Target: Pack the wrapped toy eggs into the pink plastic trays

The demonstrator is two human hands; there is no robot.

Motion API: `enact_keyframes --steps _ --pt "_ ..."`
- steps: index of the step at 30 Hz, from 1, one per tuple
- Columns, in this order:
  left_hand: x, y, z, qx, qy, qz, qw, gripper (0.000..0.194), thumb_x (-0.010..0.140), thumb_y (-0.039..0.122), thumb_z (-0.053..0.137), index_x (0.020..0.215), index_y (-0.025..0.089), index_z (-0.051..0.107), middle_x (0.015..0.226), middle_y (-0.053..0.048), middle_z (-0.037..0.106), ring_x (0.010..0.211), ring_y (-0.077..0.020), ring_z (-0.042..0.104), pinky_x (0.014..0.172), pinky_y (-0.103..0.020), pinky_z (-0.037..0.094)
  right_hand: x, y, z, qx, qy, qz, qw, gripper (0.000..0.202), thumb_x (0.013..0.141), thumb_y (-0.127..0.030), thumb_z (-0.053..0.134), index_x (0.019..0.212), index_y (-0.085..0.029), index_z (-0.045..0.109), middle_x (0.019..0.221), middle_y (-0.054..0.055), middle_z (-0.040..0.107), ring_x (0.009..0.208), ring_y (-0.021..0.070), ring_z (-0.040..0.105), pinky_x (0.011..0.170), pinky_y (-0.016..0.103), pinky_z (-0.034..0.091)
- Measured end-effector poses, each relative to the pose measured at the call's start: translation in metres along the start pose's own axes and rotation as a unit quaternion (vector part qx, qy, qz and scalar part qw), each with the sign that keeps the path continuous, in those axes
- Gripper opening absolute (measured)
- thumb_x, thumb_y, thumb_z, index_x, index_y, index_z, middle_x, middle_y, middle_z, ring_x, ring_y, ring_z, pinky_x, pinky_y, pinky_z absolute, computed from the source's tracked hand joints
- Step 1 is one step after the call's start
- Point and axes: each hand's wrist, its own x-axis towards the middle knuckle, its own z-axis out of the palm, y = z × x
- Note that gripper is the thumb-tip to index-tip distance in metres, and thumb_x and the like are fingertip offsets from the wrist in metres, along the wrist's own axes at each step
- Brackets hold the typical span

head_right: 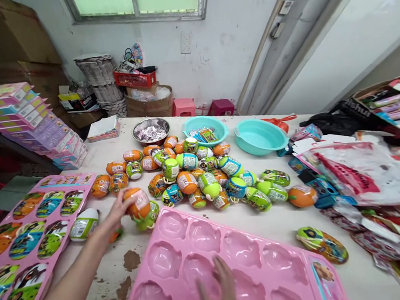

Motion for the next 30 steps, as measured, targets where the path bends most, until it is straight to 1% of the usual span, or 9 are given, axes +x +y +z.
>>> enact_keyframes --steps 3,5,7,9,11,15,18,26,30 --pt "-0.077 -0.028 0.043 -0.098 -0.137 -0.086 0.982 0.046 0.077 0.053 0.052 0.112 0.025 0.044 0.091 -0.003 0.063 0.073 -0.0181 0.062 0.059 -0.027 0.049 0.015 -0.029 0.054 0.087 -0.109 -0.142 0.98 0.083 0.065 -0.05 0.078 0.137 -0.034 0.039 0.149 0.009 0.032 0.133 0.0347 0.04 0.102 0.053 0.046" --pt "-0.112 -0.042 0.067 -0.071 -0.181 -0.066 0.979 0.039 0.076 0.045 0.056 0.107 0.024 0.047 0.091 -0.003 0.062 0.078 -0.0186 0.062 0.068 -0.03 0.051 0.023 -0.039 0.073 0.118 -0.105 -0.117 0.981 0.071 0.065 -0.046 0.078 0.127 -0.027 0.049 0.14 0.013 0.043 0.13 0.0345 0.042 0.104 0.053 0.042" --pt "-0.128 -0.048 0.078 0.002 -0.19 0.014 0.982 0.036 0.074 0.038 0.062 0.106 0.023 0.052 0.104 -0.005 0.06 0.095 -0.0213 0.06 0.084 -0.034 0.05 0.032 -0.04 0.076 0.162 -0.096 -0.015 0.982 0.062 0.067 -0.045 0.076 0.119 -0.023 0.05 0.123 0.012 0.055 0.117 0.031 0.054 0.1 0.05 0.045" --pt "-0.126 -0.047 0.077 0.069 -0.187 0.088 0.976 0.045 0.071 0.035 0.068 0.112 0.023 0.055 0.121 -0.007 0.054 0.114 -0.0248 0.052 0.1 -0.038 0.042 0.039 -0.037 0.07 0.213 -0.126 0.089 0.965 0.066 0.065 -0.047 0.077 0.119 -0.022 0.047 0.111 0.009 0.061 0.101 0.0276 0.062 0.089 0.046 0.053" --pt "-0.118 -0.042 0.07 0.073 -0.213 0.115 0.967 0.063 0.067 0.037 0.075 0.124 0.025 0.051 0.133 -0.008 0.046 0.125 -0.0271 0.043 0.107 -0.04 0.035 0.042 -0.035 0.062 0.259 -0.168 0.17 0.936 0.068 0.065 -0.051 0.077 0.118 -0.024 0.045 0.109 0.007 0.063 0.091 0.026 0.065 0.076 0.041 0.057" --pt "-0.101 -0.032 0.066 -0.073 -0.358 0.049 0.93 0.084 0.064 0.037 0.08 0.135 0.025 0.038 0.122 -0.007 0.054 0.108 -0.023 0.057 0.091 -0.035 0.048 0.042 -0.035 0.06 0.339 -0.234 0.242 0.878 0.061 0.07 -0.056 0.071 0.116 -0.026 0.046 0.109 0.006 0.063 0.087 0.0267 0.066 0.064 0.04 0.058" --pt "-0.092 -0.031 0.072 -0.108 -0.372 0.022 0.922 0.081 0.06 0.032 0.083 0.127 0.022 0.04 0.108 -0.004 0.06 0.092 -0.0182 0.06 0.078 -0.028 0.05 0.049 -0.036 0.064 0.33 -0.249 0.207 0.887 0.057 0.071 -0.056 0.071 0.113 -0.024 0.049 0.109 0.007 0.064 0.095 0.0273 0.064 0.072 0.042 0.058" --pt "-0.069 -0.038 0.077 -0.087 -0.267 0.023 0.96 0.073 0.058 0.039 0.083 0.118 0.019 0.047 0.107 -0.005 0.061 0.093 -0.0194 0.06 0.079 -0.029 0.05 0.087 -0.039 0.068 0.208 -0.3 0.099 0.926 0.056 0.076 -0.062 0.062 0.115 -0.022 0.053 0.11 0.007 0.064 0.092 0.0258 0.063 0.077 0.041 0.055" --pt "-0.051 -0.045 0.082 -0.02 -0.234 0.064 0.97 0.075 0.058 0.044 0.083 0.121 0.018 0.05 0.111 -0.007 0.061 0.098 -0.0219 0.059 0.086 -0.032 0.049 0.105 -0.029 0.068 0.003 -0.178 -0.088 0.98 0.063 0.074 -0.066 0.063 0.115 -0.018 0.059 0.122 0.013 0.057 0.115 0.0307 0.051 0.1 0.047 0.041"
